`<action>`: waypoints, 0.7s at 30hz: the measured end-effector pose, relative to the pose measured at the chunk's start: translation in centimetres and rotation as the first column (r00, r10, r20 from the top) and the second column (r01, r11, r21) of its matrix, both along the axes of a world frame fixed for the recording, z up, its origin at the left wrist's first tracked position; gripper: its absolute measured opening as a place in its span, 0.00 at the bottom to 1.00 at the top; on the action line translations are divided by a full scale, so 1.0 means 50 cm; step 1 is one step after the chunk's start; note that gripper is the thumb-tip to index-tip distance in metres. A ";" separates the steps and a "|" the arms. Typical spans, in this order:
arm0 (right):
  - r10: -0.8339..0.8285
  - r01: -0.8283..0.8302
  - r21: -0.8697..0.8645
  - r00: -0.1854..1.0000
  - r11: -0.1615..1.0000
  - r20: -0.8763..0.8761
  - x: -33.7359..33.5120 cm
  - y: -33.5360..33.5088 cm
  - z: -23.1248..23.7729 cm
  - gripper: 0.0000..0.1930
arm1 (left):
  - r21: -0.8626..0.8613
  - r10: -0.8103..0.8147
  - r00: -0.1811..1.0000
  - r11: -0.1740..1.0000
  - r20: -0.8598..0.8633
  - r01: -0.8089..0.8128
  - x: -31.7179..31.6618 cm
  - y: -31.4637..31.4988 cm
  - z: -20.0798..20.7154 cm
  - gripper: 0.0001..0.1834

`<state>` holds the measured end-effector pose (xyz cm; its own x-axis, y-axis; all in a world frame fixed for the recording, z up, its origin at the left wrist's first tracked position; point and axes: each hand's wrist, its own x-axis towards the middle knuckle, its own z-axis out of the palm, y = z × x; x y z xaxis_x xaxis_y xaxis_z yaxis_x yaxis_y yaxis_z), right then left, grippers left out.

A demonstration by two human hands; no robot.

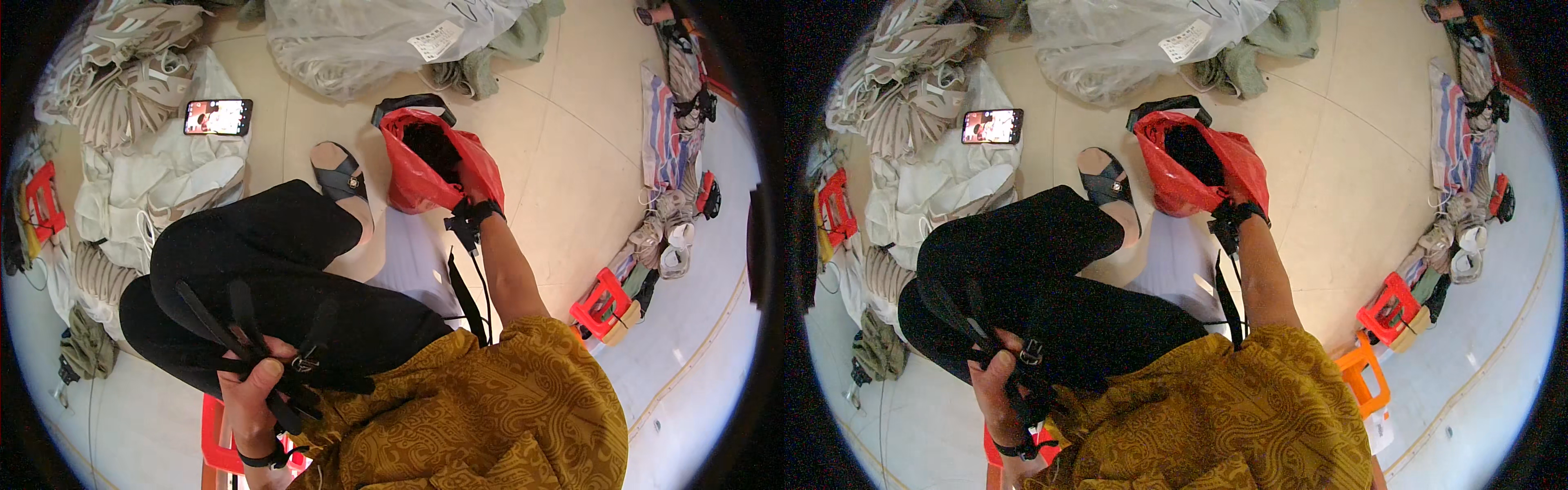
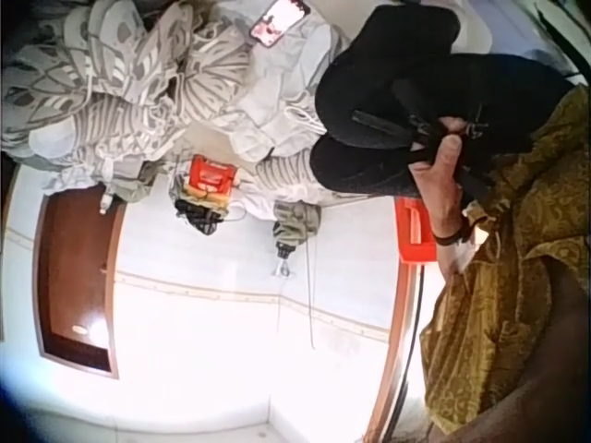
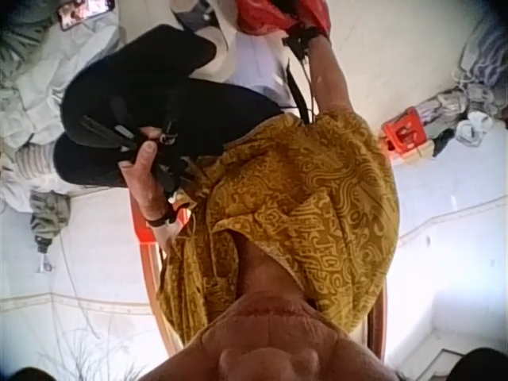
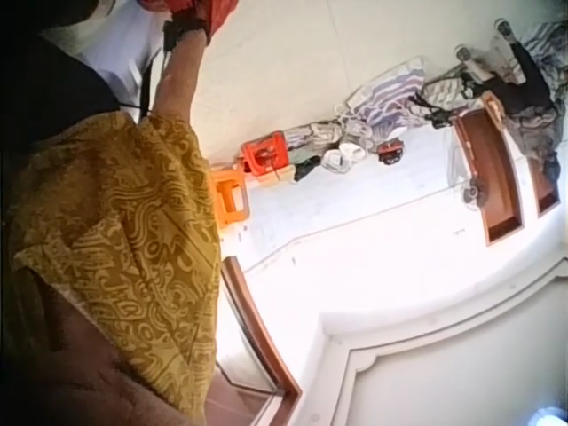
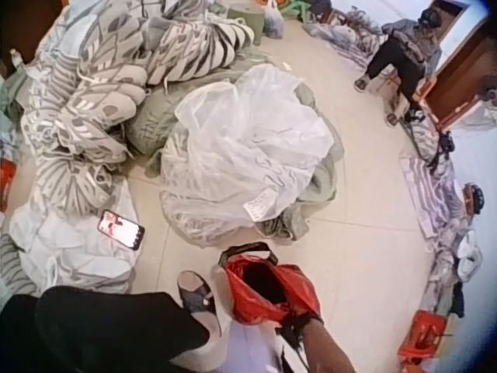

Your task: Inspecting and sorting various black shoe parts and straps.

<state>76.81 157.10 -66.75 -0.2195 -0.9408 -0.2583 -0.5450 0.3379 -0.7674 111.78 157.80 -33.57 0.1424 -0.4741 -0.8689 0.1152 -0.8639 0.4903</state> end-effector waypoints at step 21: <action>-0.001 -0.009 0.054 0.984 0.998 0.176 0.046 -0.086 -0.042 0.10 | -0.017 0.007 1.000 1.000 -0.030 -0.008 0.012 0.000 0.005 0.14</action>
